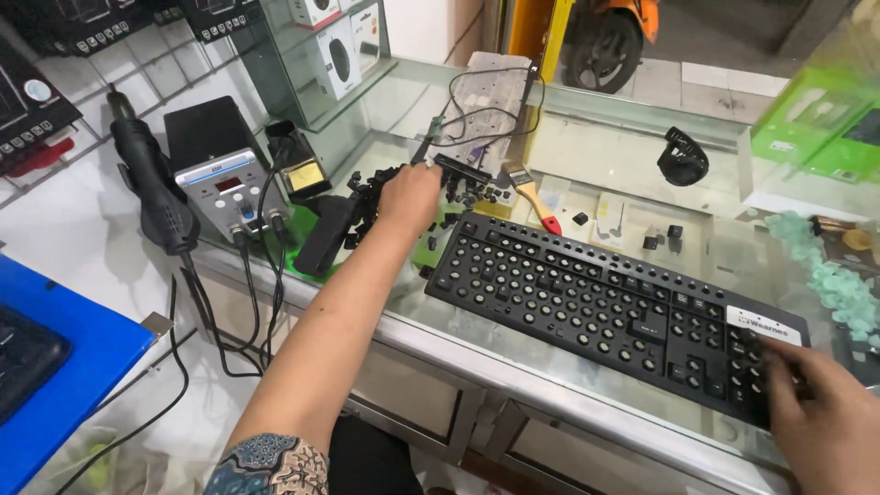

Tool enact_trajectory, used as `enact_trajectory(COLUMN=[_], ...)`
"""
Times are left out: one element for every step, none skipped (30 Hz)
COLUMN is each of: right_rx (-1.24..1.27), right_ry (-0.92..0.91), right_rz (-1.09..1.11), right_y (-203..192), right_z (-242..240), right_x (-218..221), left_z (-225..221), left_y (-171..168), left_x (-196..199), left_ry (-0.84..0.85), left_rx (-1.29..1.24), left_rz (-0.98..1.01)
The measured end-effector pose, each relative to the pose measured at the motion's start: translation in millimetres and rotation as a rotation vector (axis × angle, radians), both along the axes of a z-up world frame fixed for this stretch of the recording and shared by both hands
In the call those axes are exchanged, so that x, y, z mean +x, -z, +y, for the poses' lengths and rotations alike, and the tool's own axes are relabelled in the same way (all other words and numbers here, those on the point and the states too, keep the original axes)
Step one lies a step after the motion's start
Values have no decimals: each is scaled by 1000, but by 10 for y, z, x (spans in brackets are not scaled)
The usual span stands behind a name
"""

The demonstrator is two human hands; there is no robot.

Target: Manually attaching individual keycaps to a keyboard base by pressing them onto the switches.

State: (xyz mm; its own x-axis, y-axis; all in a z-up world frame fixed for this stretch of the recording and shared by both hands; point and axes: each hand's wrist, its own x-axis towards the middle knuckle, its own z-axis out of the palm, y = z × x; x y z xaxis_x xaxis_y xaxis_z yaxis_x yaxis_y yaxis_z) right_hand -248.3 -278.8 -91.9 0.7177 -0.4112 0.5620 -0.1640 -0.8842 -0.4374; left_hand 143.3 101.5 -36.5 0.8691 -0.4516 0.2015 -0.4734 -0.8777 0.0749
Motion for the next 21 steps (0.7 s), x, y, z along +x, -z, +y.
enact_trajectory(right_rx=[1,51,101,101,43,-17,-17,-44,-71,-65,-68,-73,-69,-23,24,18,106,196,191,232,274], right_ry=[2,-6,-13,-9,-26,-47,-46,-58,-69,-63,-140,-214,-205,-282,-358,-343,-444,-545,-532,-585,-638], right_rz=[-5,-9,-14,-18,-28,-37,-40,-51,-61,-64,-101,-136,-136,-51,34,30,16,4,1,1,1], right_y=[-69,-134,-200,-220,-240,-257,-358,-459,-562,-744,-927,-1115,-1192,-1293,-1397,-1371,-1344,-1309,-1254,-1191,-1126], right_z=[41,88,135,103,72,39,67,95,117,238,350,451,535,595,651,756,856,957,990,1019,1045], right_x=[5,-1,-3,-12,-19,-13,35,95,156,257,360,444,617,793,972,1139,1314,1494,1598,1704,1819], left_z=[8,9,10,13,17,36,35,47,54,57,53,34,-7,-81,-153,-233,-310,-372,-457,-543,-627], left_y=[-1,3,7,26,46,75,47,18,-11,-136,-259,-368,-403,-453,-504,-517,-528,-529,-540,-546,-550], left_x=[13,28,46,55,65,74,76,76,78,1,-74,-161,-257,-336,-414,-536,-654,-775,-814,-851,-883], left_ry=[2,-17,-36,-30,-11,5,6,-12,-29,-23,-88,-151,-144,-72,4,21,137,253,268,312,356], left_rx=[1,-47,-95,-94,-77,-62,-62,-45,-27,-21,-281,-540,-534,-761,-983,-982,-1142,-1296,-1293,-1280,-1265], left_rz=[-5,13,31,27,-15,-57,-61,-88,-116,-119,47,222,225,415,611,614,732,853,860,891,922])
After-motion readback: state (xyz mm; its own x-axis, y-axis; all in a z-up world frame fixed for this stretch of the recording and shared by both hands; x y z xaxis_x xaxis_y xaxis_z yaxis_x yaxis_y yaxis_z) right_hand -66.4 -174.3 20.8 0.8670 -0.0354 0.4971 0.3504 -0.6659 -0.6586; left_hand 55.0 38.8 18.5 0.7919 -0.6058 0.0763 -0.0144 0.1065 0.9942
